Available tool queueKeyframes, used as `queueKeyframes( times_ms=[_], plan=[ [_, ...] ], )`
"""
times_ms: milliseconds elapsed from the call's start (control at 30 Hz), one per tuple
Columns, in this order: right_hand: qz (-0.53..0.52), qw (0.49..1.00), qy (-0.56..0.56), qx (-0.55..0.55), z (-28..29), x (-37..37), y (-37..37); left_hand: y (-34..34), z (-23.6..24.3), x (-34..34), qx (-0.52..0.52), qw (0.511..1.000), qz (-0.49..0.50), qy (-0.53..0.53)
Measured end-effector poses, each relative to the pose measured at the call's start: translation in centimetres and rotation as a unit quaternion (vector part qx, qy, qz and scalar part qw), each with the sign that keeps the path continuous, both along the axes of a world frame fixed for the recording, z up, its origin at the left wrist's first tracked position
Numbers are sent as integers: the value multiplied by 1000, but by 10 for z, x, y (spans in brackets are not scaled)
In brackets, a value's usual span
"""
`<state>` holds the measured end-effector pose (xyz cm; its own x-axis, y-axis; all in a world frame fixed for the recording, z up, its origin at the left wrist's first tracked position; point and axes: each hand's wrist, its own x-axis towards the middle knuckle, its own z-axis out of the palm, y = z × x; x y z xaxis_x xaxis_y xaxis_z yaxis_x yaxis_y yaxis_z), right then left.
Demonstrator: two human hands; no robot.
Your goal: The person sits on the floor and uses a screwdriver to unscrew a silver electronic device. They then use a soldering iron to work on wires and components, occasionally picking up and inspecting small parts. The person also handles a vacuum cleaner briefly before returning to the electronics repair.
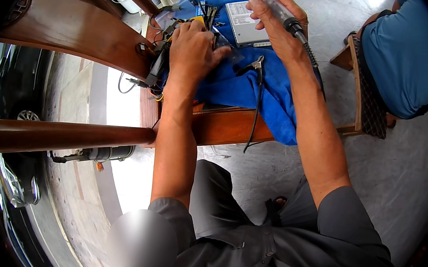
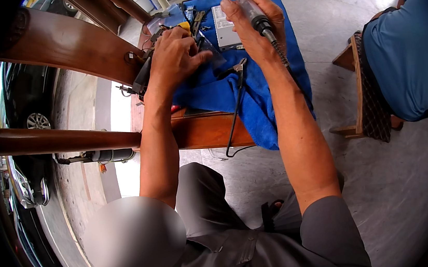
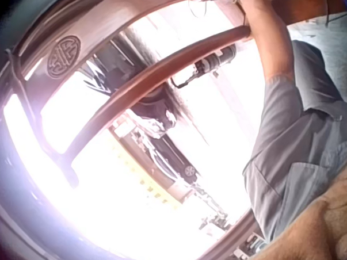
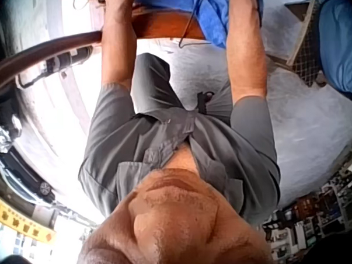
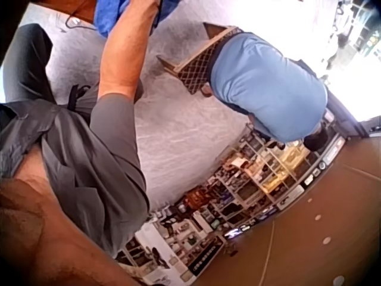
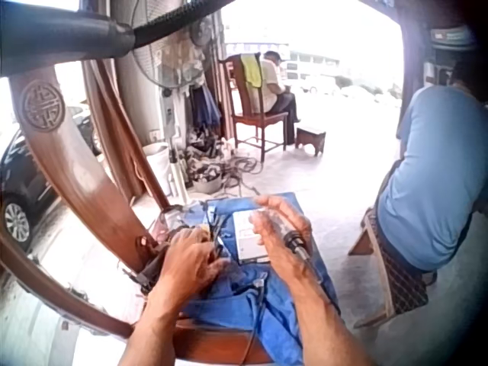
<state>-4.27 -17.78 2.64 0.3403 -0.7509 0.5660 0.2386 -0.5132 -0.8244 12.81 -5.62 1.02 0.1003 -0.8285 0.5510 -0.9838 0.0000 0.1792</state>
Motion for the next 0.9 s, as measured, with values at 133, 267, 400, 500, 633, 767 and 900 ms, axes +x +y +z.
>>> queueKeyframes(
  times_ms=[133,267,400,500,633,767,900],
  plan=[
    [-3,1000,1,-1,0,-1,0,2,0,-5,25,1000,0,14],
    [4,1000,16,0,1,-2,-1,2,-3,-4,12,999,-20,28],
    [-8,1000,15,1,2,-3,-2,2,-3,-5,11,1000,-18,23],
    [-21,1000,14,-2,2,-2,-3,0,7,-7,-23,996,-33,82],
    [-34,999,25,5,4,-4,-2,0,23,-10,-61,896,-94,429],
    [-6,999,18,41,12,-2,6,-1,29,-8,-158,759,-179,605],
    [36,998,30,49,15,0,11,-1,31,-8,-171,726,-155,648]
  ],
)
